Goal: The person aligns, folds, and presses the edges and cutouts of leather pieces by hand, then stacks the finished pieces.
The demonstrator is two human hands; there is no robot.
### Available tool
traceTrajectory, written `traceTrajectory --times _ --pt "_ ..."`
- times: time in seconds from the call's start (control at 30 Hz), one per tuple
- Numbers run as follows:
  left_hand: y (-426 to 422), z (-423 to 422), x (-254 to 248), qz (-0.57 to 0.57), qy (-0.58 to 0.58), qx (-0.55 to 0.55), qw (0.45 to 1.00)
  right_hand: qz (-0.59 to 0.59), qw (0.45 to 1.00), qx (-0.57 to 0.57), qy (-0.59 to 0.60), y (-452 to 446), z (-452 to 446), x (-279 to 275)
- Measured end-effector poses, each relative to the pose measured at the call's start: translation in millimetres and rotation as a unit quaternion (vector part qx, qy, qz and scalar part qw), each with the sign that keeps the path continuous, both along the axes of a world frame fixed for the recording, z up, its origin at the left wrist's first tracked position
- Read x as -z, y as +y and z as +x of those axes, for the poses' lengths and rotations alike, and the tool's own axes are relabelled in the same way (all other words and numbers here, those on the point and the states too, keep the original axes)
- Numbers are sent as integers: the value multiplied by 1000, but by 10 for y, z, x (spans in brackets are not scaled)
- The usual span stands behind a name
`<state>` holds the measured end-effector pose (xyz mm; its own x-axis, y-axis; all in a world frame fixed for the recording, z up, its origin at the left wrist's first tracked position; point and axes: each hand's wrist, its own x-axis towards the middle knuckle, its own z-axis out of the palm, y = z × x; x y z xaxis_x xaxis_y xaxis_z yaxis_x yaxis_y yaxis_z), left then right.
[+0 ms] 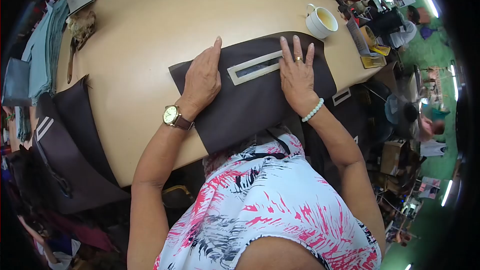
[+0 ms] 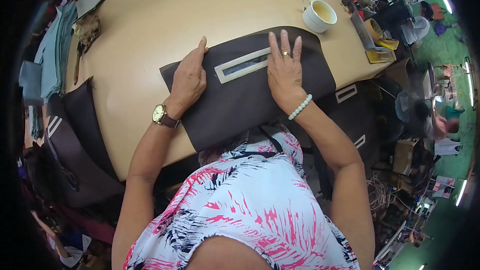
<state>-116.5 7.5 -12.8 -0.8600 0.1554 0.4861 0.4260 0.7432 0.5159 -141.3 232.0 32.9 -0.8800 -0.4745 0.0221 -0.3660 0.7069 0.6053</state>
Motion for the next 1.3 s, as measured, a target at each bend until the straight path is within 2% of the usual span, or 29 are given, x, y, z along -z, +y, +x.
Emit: traceTrajectory --times 0.03,0.17,0.37,0.47,0.73,1.07,1.3 --pt "2 -5 0 1 3 -1 1000 40 999 19 -9 28 -6 -45" --pt "-2 17 -12 -8 0 -3 1000 27 999 15 -34 160 69 7" --pt "7 1 7 -9 2 5 1000 -99 993 -33 -51 282 89 63" --pt "-3 7 22 -12 -9 10 1000 -87 993 -45 -61 264 103 6" --pt "9 -1 15 -20 5 -1 1000 -187 967 -127 -116 -93 370 30" --pt "3 -7 8 -12 -23 12 1000 -229 953 -143 -134 -326 473 32" --pt "10 0 -16 -23 -2 -1 1000 -329 917 -108 -200 -152 249 30"
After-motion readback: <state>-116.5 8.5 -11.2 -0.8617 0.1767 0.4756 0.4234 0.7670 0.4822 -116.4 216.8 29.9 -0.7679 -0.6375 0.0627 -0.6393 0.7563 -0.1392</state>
